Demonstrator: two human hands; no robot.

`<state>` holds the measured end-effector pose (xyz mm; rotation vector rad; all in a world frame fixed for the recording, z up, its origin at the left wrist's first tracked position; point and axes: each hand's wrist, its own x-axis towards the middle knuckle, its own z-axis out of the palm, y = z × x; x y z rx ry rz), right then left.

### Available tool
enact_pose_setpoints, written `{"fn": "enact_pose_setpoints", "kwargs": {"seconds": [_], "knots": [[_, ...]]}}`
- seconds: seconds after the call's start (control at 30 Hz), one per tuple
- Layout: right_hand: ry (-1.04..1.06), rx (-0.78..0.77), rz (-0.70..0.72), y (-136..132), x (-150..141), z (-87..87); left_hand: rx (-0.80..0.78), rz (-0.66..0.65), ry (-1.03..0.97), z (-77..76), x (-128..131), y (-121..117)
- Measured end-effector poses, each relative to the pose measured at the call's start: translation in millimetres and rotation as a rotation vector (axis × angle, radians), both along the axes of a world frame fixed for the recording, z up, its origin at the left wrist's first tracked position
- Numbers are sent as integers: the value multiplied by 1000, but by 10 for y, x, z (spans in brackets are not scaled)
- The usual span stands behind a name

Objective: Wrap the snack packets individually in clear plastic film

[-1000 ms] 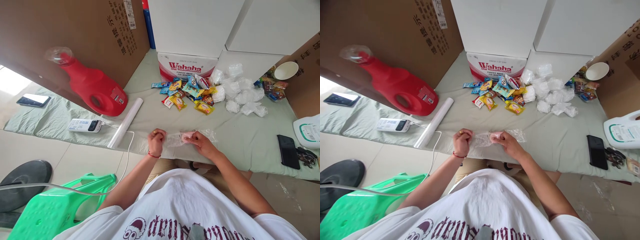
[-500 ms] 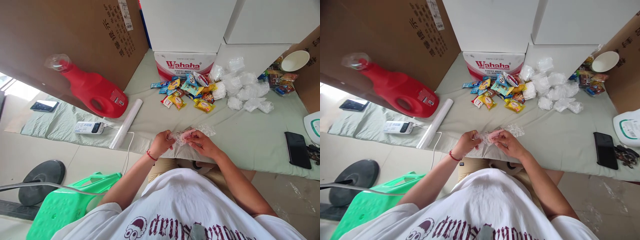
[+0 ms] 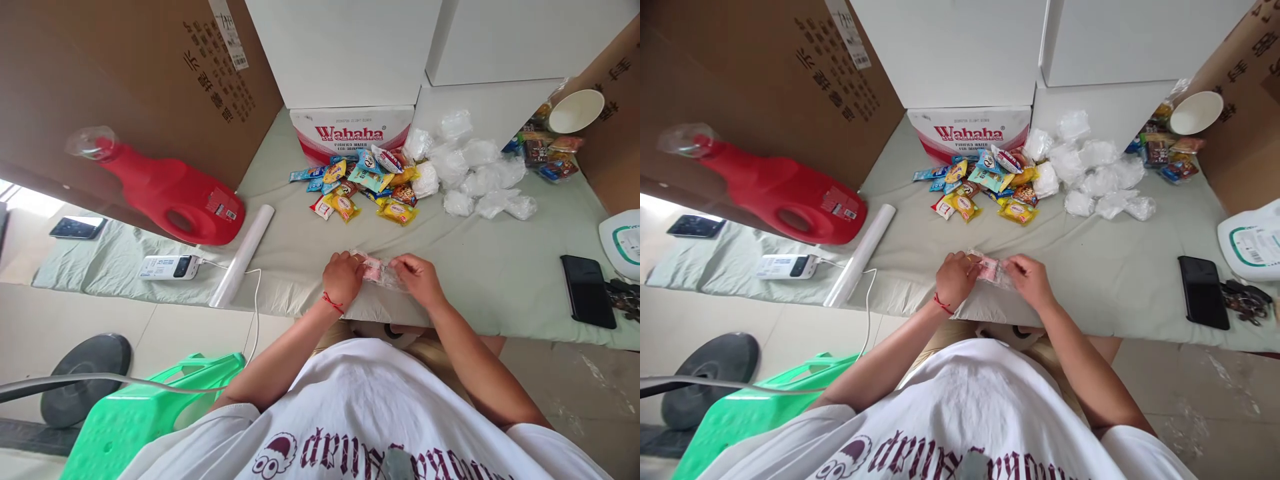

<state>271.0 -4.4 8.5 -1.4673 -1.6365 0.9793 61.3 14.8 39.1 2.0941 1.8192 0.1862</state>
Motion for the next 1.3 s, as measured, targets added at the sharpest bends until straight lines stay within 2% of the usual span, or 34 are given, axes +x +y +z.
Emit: {"fn": "enact_pose_setpoints", "kwargs": {"seconds": [0.07, 0.1, 0.17, 0.27, 0.33, 0.43, 0.53, 0.6, 0.7, 0.8, 0.9, 1.0, 1.07, 1.17, 1.23, 1.3], "knots": [[-240, 49, -177, 66, 72, -33, 1, 17, -2, 3, 19, 34], [-368, 57, -190, 86, 102, -58, -7, 47, -14, 5, 26, 52], [-554, 40, -111, 87, 142, -115, -31, 143, -55, 1, 29, 84], [-612, 72, -8, 0, 131, -178, -115, 249, -105, -39, 11, 112], [-603, 91, -15, -85, 75, -178, -162, 225, -139, -85, 5, 101], [-590, -24, -20, -205, -50, -142, -126, 167, -274, -143, 41, 23], [-414, -118, -5, -295, -179, -130, -5, 110, -449, -165, 113, -116], [-110, -165, -28, -342, -257, -137, 141, 30, -481, -181, 157, -219], [457, -278, -85, -403, -349, -123, 343, -152, -422, -255, 187, -332], [841, -383, -94, -468, -381, -73, 400, -307, -386, -370, 166, -357], [987, -469, -95, -524, -373, -62, 361, -497, -421, -422, 116, -330], [916, -449, -149, -554, -370, -113, 217, -652, -532, -351, 101, -348], [842, -380, -208, -557, -340, -139, 152, -625, -659, -272, 122, -397], [772, -304, -289, -510, -102, -106, 251, -483, -838, -202, 130, -449], [756, -206, -401, -408, 275, -36, 340, -337, -801, -241, 57, -414], [737, -38, -592, -229, 854, 55, 402, -180, -645, -358, -91, -317]]}}
